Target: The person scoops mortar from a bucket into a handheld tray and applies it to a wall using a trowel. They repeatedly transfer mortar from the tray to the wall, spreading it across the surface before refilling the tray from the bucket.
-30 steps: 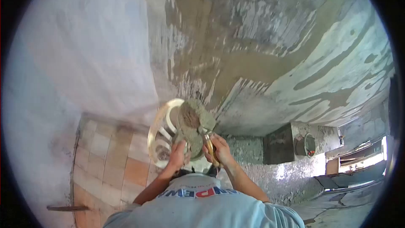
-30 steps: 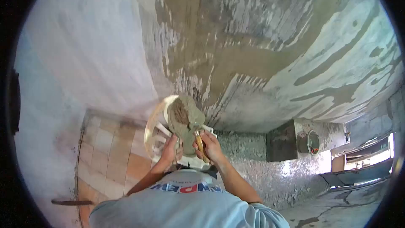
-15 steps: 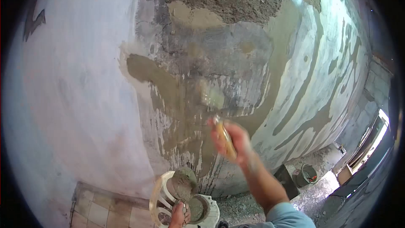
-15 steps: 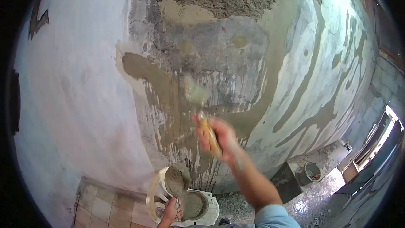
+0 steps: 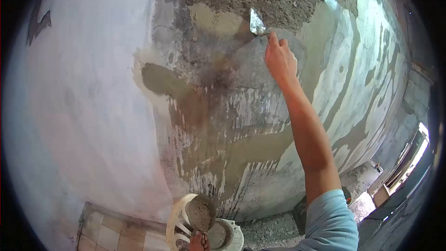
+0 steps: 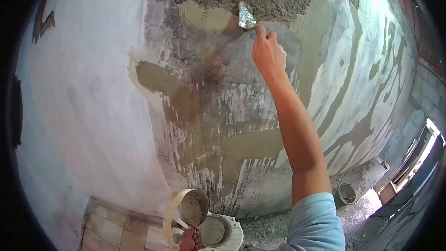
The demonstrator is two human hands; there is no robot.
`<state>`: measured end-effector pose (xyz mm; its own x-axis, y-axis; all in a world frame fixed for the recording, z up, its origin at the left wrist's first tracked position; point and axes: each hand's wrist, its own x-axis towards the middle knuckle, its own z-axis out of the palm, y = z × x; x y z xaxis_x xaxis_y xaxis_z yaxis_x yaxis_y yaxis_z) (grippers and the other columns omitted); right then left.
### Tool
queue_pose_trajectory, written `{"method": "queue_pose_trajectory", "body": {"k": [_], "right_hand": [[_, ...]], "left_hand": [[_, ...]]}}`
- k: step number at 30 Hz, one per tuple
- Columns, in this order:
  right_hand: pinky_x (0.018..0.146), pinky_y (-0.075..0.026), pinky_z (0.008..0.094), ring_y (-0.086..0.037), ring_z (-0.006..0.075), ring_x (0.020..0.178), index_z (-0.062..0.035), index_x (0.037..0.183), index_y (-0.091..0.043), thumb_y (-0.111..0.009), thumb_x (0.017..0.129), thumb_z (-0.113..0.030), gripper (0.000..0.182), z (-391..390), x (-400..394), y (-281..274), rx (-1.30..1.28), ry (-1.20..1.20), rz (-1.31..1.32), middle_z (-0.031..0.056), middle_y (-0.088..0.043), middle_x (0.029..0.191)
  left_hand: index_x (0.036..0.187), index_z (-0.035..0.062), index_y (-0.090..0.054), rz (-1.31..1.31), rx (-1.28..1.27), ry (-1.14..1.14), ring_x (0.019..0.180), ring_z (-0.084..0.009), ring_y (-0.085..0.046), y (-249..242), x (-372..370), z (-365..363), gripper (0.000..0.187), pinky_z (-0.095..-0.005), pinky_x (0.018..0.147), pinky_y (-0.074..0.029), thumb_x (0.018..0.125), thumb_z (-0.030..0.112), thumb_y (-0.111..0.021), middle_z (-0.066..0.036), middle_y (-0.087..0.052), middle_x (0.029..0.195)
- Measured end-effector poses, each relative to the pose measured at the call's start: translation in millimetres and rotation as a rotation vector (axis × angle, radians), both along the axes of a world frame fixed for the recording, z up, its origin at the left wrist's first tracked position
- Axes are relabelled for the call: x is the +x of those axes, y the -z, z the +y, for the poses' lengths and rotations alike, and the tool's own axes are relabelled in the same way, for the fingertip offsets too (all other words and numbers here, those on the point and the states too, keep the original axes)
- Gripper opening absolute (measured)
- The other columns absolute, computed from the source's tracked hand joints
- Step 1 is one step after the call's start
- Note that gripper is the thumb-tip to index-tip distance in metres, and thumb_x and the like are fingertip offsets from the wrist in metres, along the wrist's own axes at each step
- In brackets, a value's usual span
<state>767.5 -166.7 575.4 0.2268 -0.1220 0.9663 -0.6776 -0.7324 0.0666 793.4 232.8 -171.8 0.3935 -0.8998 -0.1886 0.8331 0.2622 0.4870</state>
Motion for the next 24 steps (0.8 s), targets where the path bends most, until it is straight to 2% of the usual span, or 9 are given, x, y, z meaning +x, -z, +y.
{"method": "queue_pose_trajectory", "body": {"k": [6, 9, 10, 13, 16, 19, 20, 21, 24], "right_hand": [[0.060, -0.061, 0.0447, -0.073, 0.0384, 0.074, 0.0044, 0.141, -0.040, -0.053, 0.093, -0.010, 0.051, -7.2, 8.3, 8.2, -0.134, 0.183, 0.177, 0.0218, -0.063, 0.101], [0.060, -0.061, 0.0431, -0.073, 0.0371, 0.075, 0.0095, 0.136, -0.041, -0.053, 0.093, -0.008, 0.049, -4.7, 2.0, 12.1, -0.146, 0.193, 0.241, 0.0226, -0.063, 0.099], [0.060, -0.061, 0.0432, -0.073, 0.0370, 0.075, 0.0100, 0.136, -0.041, -0.052, 0.093, -0.008, 0.048, -2.3, 1.2, 13.4, -0.137, 0.213, 0.260, 0.0228, -0.064, 0.099], [0.062, -0.061, 0.0431, -0.074, 0.0372, 0.076, 0.0120, 0.133, -0.042, -0.053, 0.093, -0.008, 0.046, 6.0, -6.8, 13.9, -0.069, 0.238, 0.331, 0.0246, -0.064, 0.099], [0.066, -0.061, 0.0450, -0.073, 0.0392, 0.080, 0.0090, 0.134, -0.043, -0.052, 0.093, -0.007, 0.045, 11.0, -18.9, 17.7, 0.001, 0.229, 0.370, 0.0244, -0.065, 0.099], [0.074, -0.059, 0.0485, -0.071, 0.0419, 0.086, 0.0032, 0.137, -0.045, -0.052, 0.094, -0.010, 0.046, 17.8, -41.8, 22.9, 0.030, 0.160, 0.350, 0.0234, -0.067, 0.102], [0.077, -0.058, 0.0498, -0.071, 0.0428, 0.089, 0.0011, 0.139, -0.046, -0.052, 0.094, -0.011, 0.046, 19.8, -51.7, 22.8, 0.035, 0.130, 0.335, 0.0232, -0.067, 0.103], [0.079, -0.057, 0.0506, -0.070, 0.0430, 0.091, -0.0012, 0.139, -0.047, -0.052, 0.095, -0.013, 0.046, 21.2, -61.8, 20.3, 0.077, 0.071, 0.304, 0.0230, -0.068, 0.103], [0.085, -0.054, 0.0521, -0.068, 0.0429, 0.095, -0.0066, 0.141, -0.051, -0.052, 0.097, -0.020, 0.046, 15.7, -80.0, 7.7, 0.105, -0.107, 0.202, 0.0233, -0.070, 0.103]], "left_hand": [[0.114, 0.0026, -0.056, 0.724, -0.669, 0.329, 0.071, -0.0294, -0.057, 71.5, 8.6, -3.8, 0.047, -0.0449, 0.058, -0.045, 0.109, 0.045, -0.036, -0.011, -0.060, 0.095], [0.114, 0.0022, -0.054, 0.458, -0.464, 0.178, 0.072, -0.0326, -0.059, 29.8, 3.0, 6.3, 0.047, -0.0457, 0.056, -0.045, 0.109, 0.045, -0.035, -0.012, -0.061, 0.098], [0.105, 0.0045, -0.051, 0.834, -0.309, 0.130, 0.065, -0.0312, -0.057, 42.6, 6.8, 0.3, 0.043, -0.0444, 0.049, -0.042, 0.109, 0.044, -0.035, -0.011, -0.058, 0.087], [0.094, 0.0095, -0.050, -0.349, 0.248, 0.096, 0.054, -0.0276, -0.052, 4.3, 13.4, -4.8, 0.042, -0.0429, 0.043, -0.037, 0.110, 0.044, -0.034, -0.007, -0.054, 0.074], [0.085, 0.0151, -0.052, 0.417, 0.015, 0.183, 0.044, -0.0199, -0.043, -68.8, 5.2, -7.3, 0.045, -0.0376, 0.039, -0.033, 0.109, 0.048, -0.035, -0.002, -0.048, 0.063], [0.076, 0.0198, -0.051, -0.710, 0.555, -0.112, 0.038, -0.0131, -0.031, -19.4, 2.0, -23.2, 0.046, -0.0322, 0.036, -0.026, 0.108, 0.050, -0.036, 0.003, -0.039, 0.054], [0.074, 0.0207, -0.050, -0.523, 0.575, -0.083, 0.038, -0.0105, -0.028, -143.7, -18.7, -10.2, 0.045, -0.0295, 0.036, -0.024, 0.107, 0.050, -0.039, 0.004, -0.036, 0.053], [0.079, 0.0176, -0.050, -0.425, 0.523, -0.043, 0.038, -0.0119, -0.030, -188.7, -24.6, -1.4, 0.043, -0.0309, 0.035, -0.025, 0.106, 0.048, -0.039, 0.002, -0.036, 0.054], [0.083, 0.0143, -0.049, -0.240, 0.425, -0.001, 0.038, -0.0137, -0.032, -226.3, -30.1, 2.9, 0.040, -0.0326, 0.034, -0.026, 0.106, 0.046, -0.039, 0.000, -0.036, 0.055]]}}
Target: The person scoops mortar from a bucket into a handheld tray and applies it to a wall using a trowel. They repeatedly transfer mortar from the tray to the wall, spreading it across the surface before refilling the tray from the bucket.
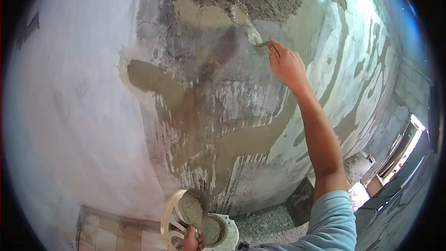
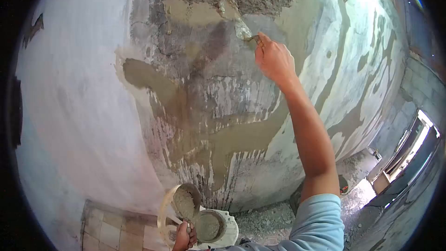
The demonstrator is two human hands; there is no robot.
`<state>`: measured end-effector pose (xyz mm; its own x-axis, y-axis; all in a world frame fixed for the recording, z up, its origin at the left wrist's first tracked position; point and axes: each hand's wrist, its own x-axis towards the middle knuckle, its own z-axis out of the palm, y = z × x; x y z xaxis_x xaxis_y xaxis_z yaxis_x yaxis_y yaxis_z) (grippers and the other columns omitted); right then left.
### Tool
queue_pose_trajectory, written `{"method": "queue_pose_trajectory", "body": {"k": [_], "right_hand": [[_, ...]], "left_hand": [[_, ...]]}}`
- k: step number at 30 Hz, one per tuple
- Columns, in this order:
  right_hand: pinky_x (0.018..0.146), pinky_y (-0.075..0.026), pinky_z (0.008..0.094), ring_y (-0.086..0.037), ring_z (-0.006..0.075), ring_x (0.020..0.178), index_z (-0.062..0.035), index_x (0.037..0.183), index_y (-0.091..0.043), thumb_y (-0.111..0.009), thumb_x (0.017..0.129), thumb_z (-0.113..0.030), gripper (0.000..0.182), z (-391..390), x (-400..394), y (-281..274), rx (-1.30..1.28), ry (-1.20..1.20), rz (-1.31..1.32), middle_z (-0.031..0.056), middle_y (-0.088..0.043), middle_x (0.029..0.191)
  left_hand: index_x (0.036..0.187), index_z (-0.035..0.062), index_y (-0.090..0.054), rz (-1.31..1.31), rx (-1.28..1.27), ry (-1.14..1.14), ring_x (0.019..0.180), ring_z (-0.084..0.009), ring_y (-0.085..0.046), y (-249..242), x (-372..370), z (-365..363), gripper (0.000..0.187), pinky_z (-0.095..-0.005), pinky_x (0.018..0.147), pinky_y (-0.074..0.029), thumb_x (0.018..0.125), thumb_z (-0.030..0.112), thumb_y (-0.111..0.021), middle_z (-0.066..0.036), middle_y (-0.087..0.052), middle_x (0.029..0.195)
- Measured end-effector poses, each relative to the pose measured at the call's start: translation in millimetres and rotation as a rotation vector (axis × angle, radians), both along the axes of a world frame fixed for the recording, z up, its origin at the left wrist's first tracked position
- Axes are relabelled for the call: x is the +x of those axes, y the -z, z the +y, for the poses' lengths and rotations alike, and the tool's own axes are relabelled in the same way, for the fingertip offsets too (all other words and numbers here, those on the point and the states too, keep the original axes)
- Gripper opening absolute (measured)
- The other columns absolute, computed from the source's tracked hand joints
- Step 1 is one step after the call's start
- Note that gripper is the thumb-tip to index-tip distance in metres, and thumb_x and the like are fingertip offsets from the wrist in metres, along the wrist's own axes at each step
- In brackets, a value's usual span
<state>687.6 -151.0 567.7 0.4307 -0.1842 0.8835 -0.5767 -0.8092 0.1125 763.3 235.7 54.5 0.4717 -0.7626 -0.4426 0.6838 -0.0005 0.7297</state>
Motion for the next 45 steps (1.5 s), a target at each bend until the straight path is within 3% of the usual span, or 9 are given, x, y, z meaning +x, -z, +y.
{"method": "queue_pose_trajectory", "body": {"k": [5, 11, 17, 21, 25, 30, 37, 42, 45], "right_hand": [[0.086, -0.053, 0.0538, -0.068, 0.0439, 0.095, -0.0115, 0.140, -0.054, -0.051, 0.099, -0.025, 0.043, -21.4, 20.8, -40.2, -0.155, -0.191, -0.094, 0.0256, -0.070, 0.098], [0.081, -0.054, 0.0570, -0.067, 0.0488, 0.090, -0.0106, 0.135, -0.054, -0.049, 0.102, -0.027, 0.037, -25.5, 32.2, -32.0, 0.033, 0.065, -0.017, 0.0258, -0.071, 0.094], [0.081, -0.054, 0.0562, -0.067, 0.0480, 0.090, -0.0112, 0.136, -0.056, -0.049, 0.101, -0.026, 0.039, -17.8, 14.9, -7.5, 0.078, 0.104, 0.015, 0.0251, -0.071, 0.095], [0.082, -0.053, 0.0544, -0.067, 0.0469, 0.090, -0.0102, 0.136, -0.059, -0.051, 0.100, -0.026, 0.040, -19.0, 6.0, -14.8, 0.049, -0.085, -0.092, 0.0277, -0.069, 0.094], [0.083, -0.052, 0.0546, -0.067, 0.0471, 0.090, -0.0095, 0.135, -0.059, -0.053, 0.098, -0.026, 0.041, -33.9, 31.9, -27.9, 0.028, -0.162, -0.167, 0.0292, -0.069, 0.092], [0.082, -0.053, 0.0571, -0.066, 0.0484, 0.092, -0.0106, 0.136, -0.059, -0.054, 0.097, -0.024, 0.041, -17.3, 34.8, 3.8, 0.109, -0.067, -0.059, 0.0277, -0.070, 0.091], [0.081, -0.054, 0.0520, -0.067, 0.0467, 0.094, -0.0073, 0.128, -0.067, -0.056, 0.097, -0.024, 0.037, -9.5, 16.8, -5.7, 0.145, -0.316, -0.225, 0.0266, -0.071, 0.093], [0.084, -0.053, 0.0505, -0.067, 0.0477, 0.095, -0.0027, 0.125, -0.067, -0.055, 0.097, -0.024, 0.036, 9.2, 70.7, -28.9, 0.775, -0.477, -0.497, 0.0277, -0.070, 0.096], [0.082, -0.053, 0.0536, -0.067, 0.0485, 0.092, -0.0046, 0.125, -0.068, -0.054, 0.097, -0.024, 0.036, -4.7, 107.1, -15.4, 0.182, -0.414, -0.474, 0.0281, -0.070, 0.092]], "left_hand": [[0.073, 0.0192, -0.051, -0.831, 0.026, -0.071, 0.038, -0.0125, -0.029, 171.2, 20.2, -11.7, 0.045, -0.0318, 0.035, -0.027, 0.107, 0.047, -0.043, 0.003, -0.036, 0.053], [0.079, 0.0161, -0.051, -0.022, -0.201, -0.053, 0.041, -0.0138, -0.033, 179.1, 23.5, -17.9, 0.040, -0.0321, 0.038, -0.028, 0.106, 0.045, -0.047, 0.001, -0.038, 0.057], [0.080, 0.0154, -0.049, -0.811, -0.024, 0.000, 0.043, -0.0138, -0.035, 180.5, 26.0, -15.5, 0.040, -0.0327, 0.039, -0.030, 0.108, 0.044, -0.041, 0.000, -0.040, 0.059], [0.079, 0.0186, -0.050, -0.160, 0.001, -0.073, 0.041, -0.0120, -0.034, 33.9, 1.3, -0.8, 0.041, -0.0306, 0.038, -0.029, 0.107, 0.047, -0.039, 0.003, -0.039, 0.056], [0.076, 0.0200, -0.051, -0.831, -0.016, -0.071, 0.040, -0.0140, -0.035, 199.8, 29.2, -10.9, 0.044, -0.0309, 0.037, -0.029, 0.108, 0.046, -0.037, 0.002, -0.040, 0.055], [0.074, 0.0202, -0.050, -0.522, -0.035, -0.032, 0.040, -0.0142, -0.032, 209.5, 27.1, -8.7, 0.047, -0.0313, 0.037, -0.027, 0.108, 0.049, -0.035, 0.002, -0.037, 0.054], [0.075, 0.0189, -0.049, -0.078, 0.064, -0.032, 0.040, -0.0126, -0.029, 8.1, -5.0, 0.4, 0.045, -0.0308, 0.038, -0.025, 0.107, 0.048, -0.039, 0.003, -0.036, 0.054], [0.075, 0.0185, -0.050, -0.386, 0.084, 0.064, 0.041, -0.0117, -0.030, 86.4, 10.3, -9.7, 0.042, -0.0302, 0.039, -0.026, 0.106, 0.046, -0.045, 0.004, -0.034, 0.053], [0.074, 0.0187, -0.050, -0.449, 0.012, -0.011, 0.041, -0.0118, -0.030, 186.1, 21.1, -24.9, 0.043, -0.0298, 0.039, -0.027, 0.106, 0.048, -0.047, 0.004, -0.034, 0.053]]}}
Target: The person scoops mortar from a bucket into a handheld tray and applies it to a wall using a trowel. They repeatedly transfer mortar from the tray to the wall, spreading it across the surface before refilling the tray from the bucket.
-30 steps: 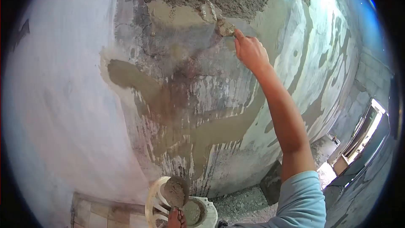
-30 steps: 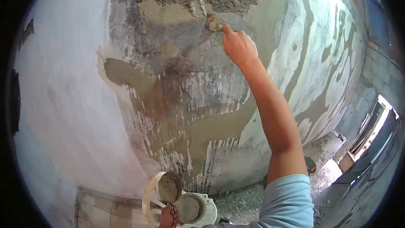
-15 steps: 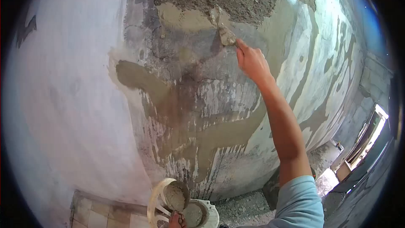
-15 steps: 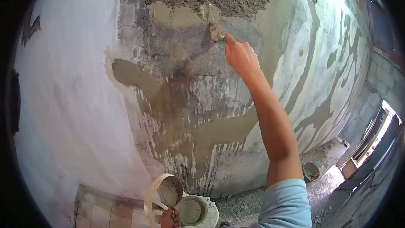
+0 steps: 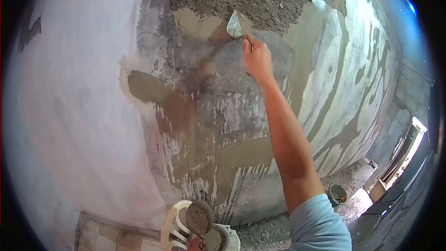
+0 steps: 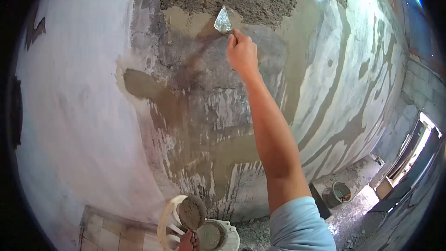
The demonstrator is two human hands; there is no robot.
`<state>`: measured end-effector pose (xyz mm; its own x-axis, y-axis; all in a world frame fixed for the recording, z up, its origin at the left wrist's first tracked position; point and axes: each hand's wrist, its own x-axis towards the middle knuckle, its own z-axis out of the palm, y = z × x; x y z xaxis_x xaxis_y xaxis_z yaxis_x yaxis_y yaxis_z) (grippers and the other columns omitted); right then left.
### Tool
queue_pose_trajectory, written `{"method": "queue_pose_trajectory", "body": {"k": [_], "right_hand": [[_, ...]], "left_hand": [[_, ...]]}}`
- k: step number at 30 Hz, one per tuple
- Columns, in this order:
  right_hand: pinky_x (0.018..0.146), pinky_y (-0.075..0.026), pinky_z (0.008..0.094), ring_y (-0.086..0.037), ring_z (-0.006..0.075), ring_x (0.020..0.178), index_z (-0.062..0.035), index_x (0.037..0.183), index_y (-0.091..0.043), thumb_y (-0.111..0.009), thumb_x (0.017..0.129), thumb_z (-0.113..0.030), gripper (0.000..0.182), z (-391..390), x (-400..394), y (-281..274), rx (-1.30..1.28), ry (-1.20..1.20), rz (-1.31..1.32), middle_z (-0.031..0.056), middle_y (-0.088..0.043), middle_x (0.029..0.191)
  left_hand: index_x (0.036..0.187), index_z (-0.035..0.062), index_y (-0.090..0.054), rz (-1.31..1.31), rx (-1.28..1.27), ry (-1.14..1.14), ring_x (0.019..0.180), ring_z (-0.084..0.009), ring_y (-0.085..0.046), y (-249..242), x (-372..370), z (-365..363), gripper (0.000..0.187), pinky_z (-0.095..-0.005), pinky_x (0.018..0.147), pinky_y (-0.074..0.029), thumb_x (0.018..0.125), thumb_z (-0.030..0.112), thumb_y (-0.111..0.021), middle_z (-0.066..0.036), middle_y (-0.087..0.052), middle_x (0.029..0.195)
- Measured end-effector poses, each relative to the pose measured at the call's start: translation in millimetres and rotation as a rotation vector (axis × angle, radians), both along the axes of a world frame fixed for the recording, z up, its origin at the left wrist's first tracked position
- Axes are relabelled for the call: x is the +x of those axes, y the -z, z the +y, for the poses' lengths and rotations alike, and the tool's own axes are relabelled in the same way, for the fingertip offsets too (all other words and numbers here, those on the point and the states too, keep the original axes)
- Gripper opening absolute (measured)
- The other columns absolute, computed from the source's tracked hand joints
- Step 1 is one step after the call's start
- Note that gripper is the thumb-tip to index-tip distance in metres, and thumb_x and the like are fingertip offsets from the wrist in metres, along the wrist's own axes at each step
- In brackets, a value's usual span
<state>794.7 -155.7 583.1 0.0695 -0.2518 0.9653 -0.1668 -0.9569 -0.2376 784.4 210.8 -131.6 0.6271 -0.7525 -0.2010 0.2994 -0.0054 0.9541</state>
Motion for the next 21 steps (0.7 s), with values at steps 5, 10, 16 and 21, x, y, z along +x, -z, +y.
{"method": "queue_pose_trajectory", "body": {"k": [5, 10, 16, 21], "right_hand": [[0.083, -0.052, 0.0558, -0.067, 0.0492, 0.091, -0.0062, 0.121, -0.067, -0.051, 0.098, -0.023, 0.033, 8.9, -6.6, 13.4, -0.069, 0.210, 0.292, 0.0283, -0.070, 0.094], [0.084, -0.053, 0.0529, -0.067, 0.0477, 0.094, -0.0076, 0.121, -0.067, -0.052, 0.099, -0.025, 0.032, 11.2, -45.5, 19.5, -0.095, 0.054, 0.428, 0.0263, -0.071, 0.098], [0.085, -0.053, 0.0477, -0.067, 0.0461, 0.096, -0.0049, 0.124, -0.067, -0.055, 0.098, -0.025, 0.035, -14.7, -45.6, 10.3, 0.043, -0.012, 0.095, 0.0264, -0.070, 0.098], [0.087, -0.053, 0.0525, -0.065, 0.0486, 0.097, -0.0026, 0.121, -0.067, -0.055, 0.097, -0.024, 0.034, 14.2, 14.2, 7.1, 0.061, 0.032, 0.062, 0.0274, -0.070, 0.100]], "left_hand": [[0.076, 0.0184, -0.053, 0.234, 0.007, 0.086, 0.042, -0.0126, -0.032, -38.7, -2.4, 6.9, 0.044, -0.0306, 0.040, -0.029, 0.105, 0.051, -0.046, 0.004, -0.038, 0.054], [0.095, 0.0114, -0.054, 0.958, -0.605, 0.540, 0.048, -0.0220, -0.039, -15.1, 8.8, 3.0, 0.044, -0.0386, 0.043, -0.029, 0.110, 0.047, -0.032, -0.006, -0.049, 0.071], [0.104, 0.0105, -0.054, 1.177, -0.724, 0.402, 0.049, -0.0232, -0.036, -4.5, 9.1, -5.7, 0.042, -0.0391, 0.043, -0.027, 0.111, 0.044, -0.030, -0.007, -0.051, 0.077], [0.086, 0.0157, -0.053, 0.131, -0.176, -0.023, 0.039, -0.0192, -0.027, 111.2, 20.0, -9.5, 0.040, -0.0365, 0.037, -0.026, 0.108, 0.046, -0.041, -0.002, -0.042, 0.058]]}}
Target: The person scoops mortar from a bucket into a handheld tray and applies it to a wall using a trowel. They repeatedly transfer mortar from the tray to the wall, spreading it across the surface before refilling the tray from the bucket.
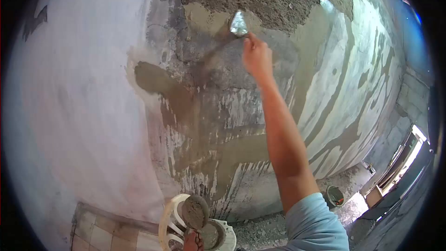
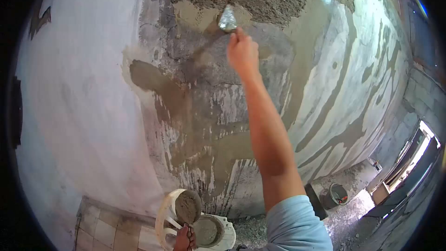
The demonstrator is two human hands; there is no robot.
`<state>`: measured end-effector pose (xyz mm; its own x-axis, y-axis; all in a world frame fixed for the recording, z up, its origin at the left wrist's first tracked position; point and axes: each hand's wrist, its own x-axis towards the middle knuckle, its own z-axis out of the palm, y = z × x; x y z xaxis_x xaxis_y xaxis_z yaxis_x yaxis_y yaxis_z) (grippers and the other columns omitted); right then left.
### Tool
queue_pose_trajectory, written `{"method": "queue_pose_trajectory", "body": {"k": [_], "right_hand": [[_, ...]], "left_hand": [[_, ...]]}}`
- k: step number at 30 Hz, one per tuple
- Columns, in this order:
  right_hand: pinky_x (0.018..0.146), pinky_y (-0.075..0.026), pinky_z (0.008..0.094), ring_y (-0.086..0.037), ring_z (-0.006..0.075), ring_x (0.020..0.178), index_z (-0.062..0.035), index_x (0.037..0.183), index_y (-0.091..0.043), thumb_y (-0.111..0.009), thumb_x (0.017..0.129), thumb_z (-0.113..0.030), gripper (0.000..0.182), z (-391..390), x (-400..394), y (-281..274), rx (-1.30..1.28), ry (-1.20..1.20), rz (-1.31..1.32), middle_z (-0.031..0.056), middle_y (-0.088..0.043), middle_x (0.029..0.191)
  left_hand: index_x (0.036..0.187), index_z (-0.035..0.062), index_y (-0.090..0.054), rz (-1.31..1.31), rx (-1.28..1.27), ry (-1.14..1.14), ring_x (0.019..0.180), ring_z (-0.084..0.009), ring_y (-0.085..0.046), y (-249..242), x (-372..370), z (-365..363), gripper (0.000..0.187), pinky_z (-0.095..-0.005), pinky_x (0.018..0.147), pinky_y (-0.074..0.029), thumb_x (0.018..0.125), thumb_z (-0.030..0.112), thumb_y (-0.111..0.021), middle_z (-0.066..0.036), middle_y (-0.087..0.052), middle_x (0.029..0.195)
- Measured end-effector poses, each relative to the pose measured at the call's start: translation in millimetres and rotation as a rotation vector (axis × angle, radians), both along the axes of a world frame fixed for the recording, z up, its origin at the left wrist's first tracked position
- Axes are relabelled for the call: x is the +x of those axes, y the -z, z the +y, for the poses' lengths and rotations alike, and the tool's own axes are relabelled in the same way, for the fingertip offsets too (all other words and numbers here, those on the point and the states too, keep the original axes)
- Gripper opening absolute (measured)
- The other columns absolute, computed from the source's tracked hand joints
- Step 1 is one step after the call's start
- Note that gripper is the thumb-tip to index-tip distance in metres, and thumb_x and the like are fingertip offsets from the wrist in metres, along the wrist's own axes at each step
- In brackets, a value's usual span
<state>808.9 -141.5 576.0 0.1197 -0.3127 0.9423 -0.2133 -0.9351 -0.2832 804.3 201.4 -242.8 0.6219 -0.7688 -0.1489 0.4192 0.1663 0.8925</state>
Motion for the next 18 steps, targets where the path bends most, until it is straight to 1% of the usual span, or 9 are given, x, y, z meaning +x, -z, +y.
{"method": "queue_pose_trajectory", "body": {"k": [3, 7, 9, 10, 11, 13, 15, 16, 18], "right_hand": [[0.086, -0.052, 0.0563, -0.065, 0.0492, 0.095, -0.0020, 0.119, -0.066, -0.054, 0.097, -0.023, 0.033, 30.0, 25.2, 7.9, -0.053, -0.002, 0.108, 0.0294, -0.069, 0.097], [0.085, -0.052, 0.0570, -0.065, 0.0494, 0.094, -0.0041, 0.122, -0.066, -0.054, 0.098, -0.024, 0.033, 26.6, 12.5, 13.3, -0.103, -0.089, 0.237, 0.0287, -0.069, 0.095], [0.085, -0.053, 0.0553, -0.066, 0.0483, 0.094, -0.0060, 0.124, -0.066, -0.054, 0.098, -0.025, 0.035, 37.8, -17.6, 8.6, 0.232, -0.220, 0.347, 0.0259, -0.071, 0.097], [0.085, -0.053, 0.0544, -0.067, 0.0478, 0.094, -0.0069, 0.126, -0.066, -0.054, 0.098, -0.026, 0.035, 41.0, -30.3, 2.8, 0.392, -0.284, 0.398, 0.0245, -0.071, 0.098], [0.082, -0.053, 0.0528, -0.067, 0.0473, 0.092, -0.0076, 0.129, -0.064, -0.054, 0.099, -0.026, 0.037, 30.8, -31.8, 1.8, 0.236, -0.246, 0.333, 0.0243, -0.072, 0.097], [0.077, -0.054, 0.0497, -0.068, 0.0464, 0.089, -0.0091, 0.137, -0.060, -0.053, 0.100, -0.026, 0.041, 5.2, -23.2, -0.2, -0.073, -0.170, 0.199, 0.0241, -0.072, 0.095], [0.077, -0.054, 0.0500, -0.068, 0.0462, 0.089, -0.0094, 0.136, -0.060, -0.053, 0.100, -0.027, 0.041, 10.0, -10.9, -12.3, -0.171, -0.050, 0.196, 0.0240, -0.072, 0.094], [0.077, -0.054, 0.0502, -0.068, 0.0460, 0.088, -0.0096, 0.136, -0.060, -0.053, 0.100, -0.028, 0.041, 13.5, -3.4, -14.9, -0.218, 0.012, 0.192, 0.0240, -0.072, 0.094], [0.078, -0.054, 0.0503, -0.068, 0.0461, 0.090, -0.0093, 0.135, -0.061, -0.053, 0.100, -0.028, 0.041, 24.9, 16.0, -0.2, -0.154, 0.146, 0.316, 0.0241, -0.072, 0.095]], "left_hand": [[0.084, 0.0176, -0.054, -0.248, 0.141, -0.029, 0.039, -0.0176, -0.027, -16.1, -6.9, 6.1, 0.038, -0.0360, 0.037, -0.028, 0.106, 0.047, -0.046, 0.000, -0.040, 0.055], [0.083, 0.0174, -0.053, -0.029, 0.108, 0.023, 0.040, -0.0163, -0.028, -35.0, -1.5, 11.9, 0.038, -0.0352, 0.038, -0.028, 0.108, 0.045, -0.043, 0.001, -0.038, 0.056], [0.084, 0.0169, -0.053, 0.173, 0.148, 0.095, 0.041, -0.0152, -0.028, -176.7, -16.4, 26.7, 0.038, -0.0338, 0.038, -0.027, 0.108, 0.045, -0.043, 0.002, -0.037, 0.056], [0.084, 0.0167, -0.053, 0.208, 0.155, 0.109, 0.041, -0.0146, -0.028, -209.9, -20.6, 30.1, 0.038, -0.0331, 0.039, -0.027, 0.108, 0.044, -0.042, 0.002, -0.036, 0.056], [0.085, 0.0165, -0.053, 0.207, 0.162, 0.111, 0.041, -0.0141, -0.028, -227.1, -23.3, 33.1, 0.038, -0.0324, 0.039, -0.027, 0.108, 0.044, -0.042, 0.002, -0.035, 0.056], [0.086, 0.0159, -0.054, -0.151, 0.177, -0.081, 0.042, -0.0138, -0.028, -136.7, -18.6, 8.8, 0.037, -0.0325, 0.040, -0.027, 0.108, 0.044, -0.042, 0.003, -0.036, 0.057], [0.087, 0.0153, -0.055, -0.302, 0.178, -0.052, 0.042, -0.0135, -0.029, -99.4, -10.0, 4.9, 0.037, -0.0325, 0.039, -0.027, 0.108, 0.043, -0.042, 0.003, -0.037, 0.057], [0.088, 0.0150, -0.056, -0.380, 0.179, -0.035, 0.042, -0.0134, -0.029, -104.4, -6.9, 3.2, 0.037, -0.0325, 0.039, -0.027, 0.108, 0.043, -0.042, 0.003, -0.037, 0.057], [0.088, 0.0126, -0.051, 0.007, 0.173, 0.078, 0.039, -0.0142, -0.032, -161.4, -9.7, 9.8, 0.039, -0.0332, 0.035, -0.027, 0.107, 0.045, -0.039, 0.000, -0.037, 0.057]]}}
